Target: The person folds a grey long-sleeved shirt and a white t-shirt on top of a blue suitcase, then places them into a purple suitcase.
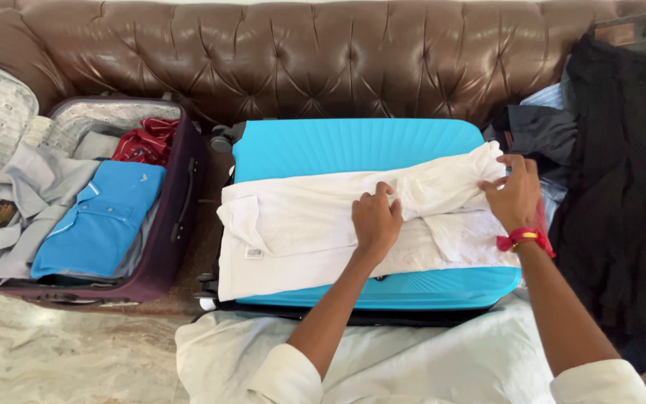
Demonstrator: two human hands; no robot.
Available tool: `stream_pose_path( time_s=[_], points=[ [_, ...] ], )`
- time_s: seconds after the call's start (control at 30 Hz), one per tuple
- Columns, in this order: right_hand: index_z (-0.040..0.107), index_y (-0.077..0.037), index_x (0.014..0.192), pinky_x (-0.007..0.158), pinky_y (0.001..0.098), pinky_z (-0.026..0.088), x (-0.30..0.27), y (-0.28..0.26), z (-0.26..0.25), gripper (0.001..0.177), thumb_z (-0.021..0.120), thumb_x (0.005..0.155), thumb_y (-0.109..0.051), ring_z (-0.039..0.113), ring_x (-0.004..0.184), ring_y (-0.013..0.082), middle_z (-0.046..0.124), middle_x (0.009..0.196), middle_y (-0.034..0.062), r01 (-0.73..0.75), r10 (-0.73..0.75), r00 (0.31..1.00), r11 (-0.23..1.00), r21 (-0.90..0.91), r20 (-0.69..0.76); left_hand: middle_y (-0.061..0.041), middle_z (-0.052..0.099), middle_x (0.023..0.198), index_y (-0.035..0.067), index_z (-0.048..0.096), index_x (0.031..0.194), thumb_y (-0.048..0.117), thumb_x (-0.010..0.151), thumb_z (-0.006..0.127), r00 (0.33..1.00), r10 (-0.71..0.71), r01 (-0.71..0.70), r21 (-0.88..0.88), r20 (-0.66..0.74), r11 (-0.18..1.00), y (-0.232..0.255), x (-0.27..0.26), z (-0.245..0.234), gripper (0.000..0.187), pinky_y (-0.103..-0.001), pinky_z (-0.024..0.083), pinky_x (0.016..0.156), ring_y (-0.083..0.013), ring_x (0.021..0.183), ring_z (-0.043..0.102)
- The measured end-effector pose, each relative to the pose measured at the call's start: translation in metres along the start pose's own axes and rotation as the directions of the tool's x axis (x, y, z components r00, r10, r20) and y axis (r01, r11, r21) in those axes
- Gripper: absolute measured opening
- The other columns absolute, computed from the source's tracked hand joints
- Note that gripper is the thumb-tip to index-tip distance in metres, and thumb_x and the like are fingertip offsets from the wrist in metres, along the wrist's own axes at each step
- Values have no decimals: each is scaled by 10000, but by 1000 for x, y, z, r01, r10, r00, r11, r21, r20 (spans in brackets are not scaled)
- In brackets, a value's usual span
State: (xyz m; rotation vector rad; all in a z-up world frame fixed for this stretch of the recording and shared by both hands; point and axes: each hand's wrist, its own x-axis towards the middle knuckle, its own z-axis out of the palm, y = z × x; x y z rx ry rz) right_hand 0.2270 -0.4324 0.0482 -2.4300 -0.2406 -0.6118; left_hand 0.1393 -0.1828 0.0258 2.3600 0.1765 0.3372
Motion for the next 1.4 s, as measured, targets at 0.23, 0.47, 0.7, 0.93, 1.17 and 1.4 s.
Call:
stream_pose_path(
  time_s=[0.23,0.47,0.7,0.93,1.17,1.4],
  points=[
    [606,-107,1350,1138,509,397,-35,-71,-10,482,779,907,-180,477,1393,374,534,1507,150,289,-287,957,955,-64,37,-172,623,1267,31,603,1242,193,894,701,957,138,-98,166,-255,981,-43,-21,-37,396,-509,406,987,-348,1223,528],
    [487,-171,1501,1185,599,242,-77,-76,31,584,566,979,-420,343,1490,362,417,1603,115,456,-391,854,880,-132,344,-240,428,1537,-4,531,1420,439,931,624,945,49,99,427,-323,899,-126,-45,-88,666,-668,188,1153,-435,1436,326],
    [460,-194,1533,1204,608,224,-80,-67,41,571,513,1013,-423,337,1512,360,398,1633,90,433,-380,867,895,-109,322,-164,523,1457,36,592,1370,526,988,553,842,-218,439,392,-493,809,-161,-99,-141,623,-694,241,1154,-354,1371,444],
    [422,-152,1559,1201,635,144,-82,-101,29,613,525,1008,-398,238,1545,390,309,1671,155,404,-378,895,912,-73,238,-174,657,1303,43,662,1280,622,986,508,652,-573,631,-63,-496,773,-221,-105,-159,667,-572,386,1049,-380,1261,526],
    [382,-118,1587,1228,629,124,-106,-157,49,632,518,1031,-385,205,1565,369,280,1686,152,408,-418,877,908,92,237,-138,761,1100,154,797,1142,580,923,591,654,-719,731,-48,-236,681,-235,-80,-187,522,-493,359,1106,-331,1111,671],
    [466,-144,1497,1208,629,130,-136,-177,80,589,566,976,-400,291,1514,318,376,1614,111,421,-398,836,907,25,378,-183,769,991,30,770,1080,405,733,859,746,-628,621,-112,-223,776,-228,-80,-200,519,-414,529,892,-320,941,731]
  ],
)
